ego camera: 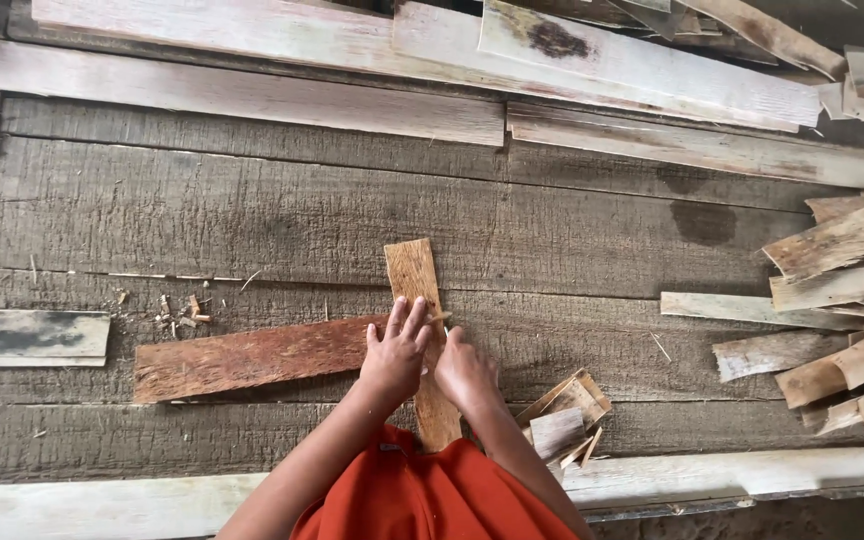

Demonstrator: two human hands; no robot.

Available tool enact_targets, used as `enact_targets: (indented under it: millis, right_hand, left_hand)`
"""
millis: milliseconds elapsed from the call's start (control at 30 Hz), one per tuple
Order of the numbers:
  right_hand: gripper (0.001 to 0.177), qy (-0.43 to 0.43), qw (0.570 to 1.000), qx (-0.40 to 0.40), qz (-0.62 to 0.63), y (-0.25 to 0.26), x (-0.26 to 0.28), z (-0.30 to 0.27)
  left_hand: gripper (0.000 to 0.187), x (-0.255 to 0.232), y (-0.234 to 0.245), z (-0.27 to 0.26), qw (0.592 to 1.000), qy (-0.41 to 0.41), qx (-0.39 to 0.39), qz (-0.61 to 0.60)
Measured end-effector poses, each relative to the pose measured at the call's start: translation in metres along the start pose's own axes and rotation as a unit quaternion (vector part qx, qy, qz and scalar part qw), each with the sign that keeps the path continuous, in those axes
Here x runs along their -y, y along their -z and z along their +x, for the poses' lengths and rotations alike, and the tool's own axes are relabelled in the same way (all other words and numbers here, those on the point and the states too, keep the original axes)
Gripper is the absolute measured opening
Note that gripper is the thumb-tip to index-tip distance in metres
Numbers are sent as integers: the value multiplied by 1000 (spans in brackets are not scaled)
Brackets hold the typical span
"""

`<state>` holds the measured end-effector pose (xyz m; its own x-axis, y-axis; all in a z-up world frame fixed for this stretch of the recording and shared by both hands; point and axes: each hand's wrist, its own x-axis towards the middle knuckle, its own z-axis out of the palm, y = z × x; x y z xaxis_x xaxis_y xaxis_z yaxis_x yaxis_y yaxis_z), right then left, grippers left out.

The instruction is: The person uses a red utility knife to cut and trim thin wooden planks on a wooden workbench. They repeatedly position planks, score and cut them, and place trimmed pieces into a growing stack on the left side of the bench.

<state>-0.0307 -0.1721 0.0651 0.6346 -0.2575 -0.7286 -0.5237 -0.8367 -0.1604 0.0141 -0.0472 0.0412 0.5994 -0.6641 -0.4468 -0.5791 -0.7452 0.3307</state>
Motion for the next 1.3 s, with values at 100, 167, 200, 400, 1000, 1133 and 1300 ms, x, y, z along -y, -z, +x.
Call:
enact_targets:
  millis: [100, 167, 200, 400, 1000, 1133, 1300]
  right_hand:
    - [43, -24, 999, 25, 40, 1, -11, -8]
    - [42, -32, 999, 14, 26, 10, -9, -14]
    - [42, -38, 999, 5, 13, 14, -9, -18]
    - [25, -36, 990, -114, 75, 23, -13, 5]
    - [33, -5, 1000, -29, 11, 1, -15, 41]
    - [34, -6, 999, -9, 32, 9, -13, 23]
    - [37, -31, 997, 73, -12, -2, -30, 5]
  left_hand:
    - [86, -1, 7, -1, 1000, 6, -6, 8]
    - [84, -3, 14, -3, 1000, 5, -5, 8]
    - [82, -6, 16, -5, 1000, 5, -3, 10]
    - [81, -3, 15, -5, 1000, -1, -3, -6]
    - [86, 3, -2, 2, 1000, 3, -15, -19]
    - [86, 2, -1, 2, 1000, 6, -13, -18]
    - [85, 0, 0, 0, 1000, 9, -3, -18]
